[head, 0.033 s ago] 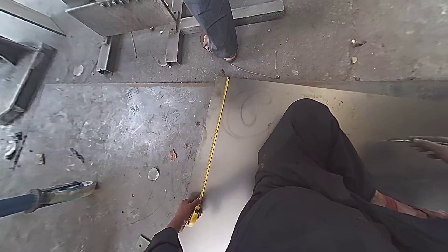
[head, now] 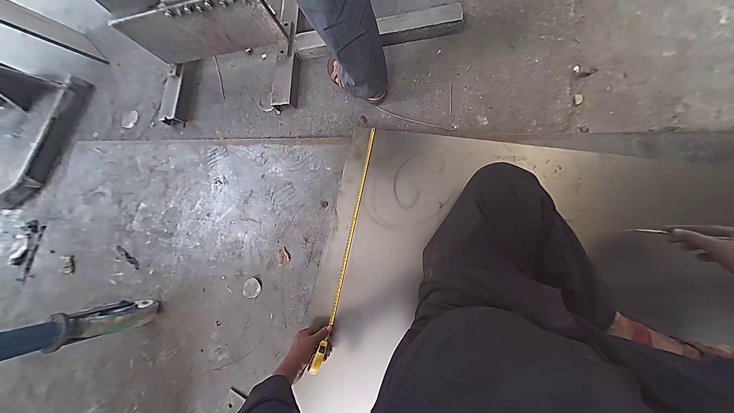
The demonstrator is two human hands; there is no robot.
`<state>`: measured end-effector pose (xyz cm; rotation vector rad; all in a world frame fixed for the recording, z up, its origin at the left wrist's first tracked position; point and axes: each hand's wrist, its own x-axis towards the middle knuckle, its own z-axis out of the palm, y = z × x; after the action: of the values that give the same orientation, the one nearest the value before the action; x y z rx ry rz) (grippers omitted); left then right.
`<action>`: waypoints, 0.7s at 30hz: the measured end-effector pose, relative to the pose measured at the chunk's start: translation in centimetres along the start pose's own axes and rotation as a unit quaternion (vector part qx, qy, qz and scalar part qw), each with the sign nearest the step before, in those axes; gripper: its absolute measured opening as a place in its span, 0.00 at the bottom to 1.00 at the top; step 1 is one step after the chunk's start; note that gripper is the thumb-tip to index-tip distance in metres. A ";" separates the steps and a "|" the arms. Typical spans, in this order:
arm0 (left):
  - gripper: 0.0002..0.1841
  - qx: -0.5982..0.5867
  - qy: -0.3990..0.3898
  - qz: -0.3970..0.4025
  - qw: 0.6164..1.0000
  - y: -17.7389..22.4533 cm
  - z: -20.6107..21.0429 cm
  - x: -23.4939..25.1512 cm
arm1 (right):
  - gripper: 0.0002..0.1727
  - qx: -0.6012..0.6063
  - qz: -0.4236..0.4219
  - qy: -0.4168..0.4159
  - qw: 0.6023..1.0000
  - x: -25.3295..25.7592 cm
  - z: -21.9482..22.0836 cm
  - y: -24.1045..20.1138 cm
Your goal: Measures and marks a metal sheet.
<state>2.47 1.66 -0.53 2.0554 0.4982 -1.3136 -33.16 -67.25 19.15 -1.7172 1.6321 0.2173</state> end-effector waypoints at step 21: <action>0.13 -0.116 -0.010 -0.042 0.992 -0.4 -0.4 0.6 | 0.21 0.193 -0.229 0.119 0.947 5.4 6.1 -1.6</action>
<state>2.73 2.20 -1.08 1.8449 0.7019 -1.2587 -28.53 -67.95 12.24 -1.7969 1.2752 -0.5196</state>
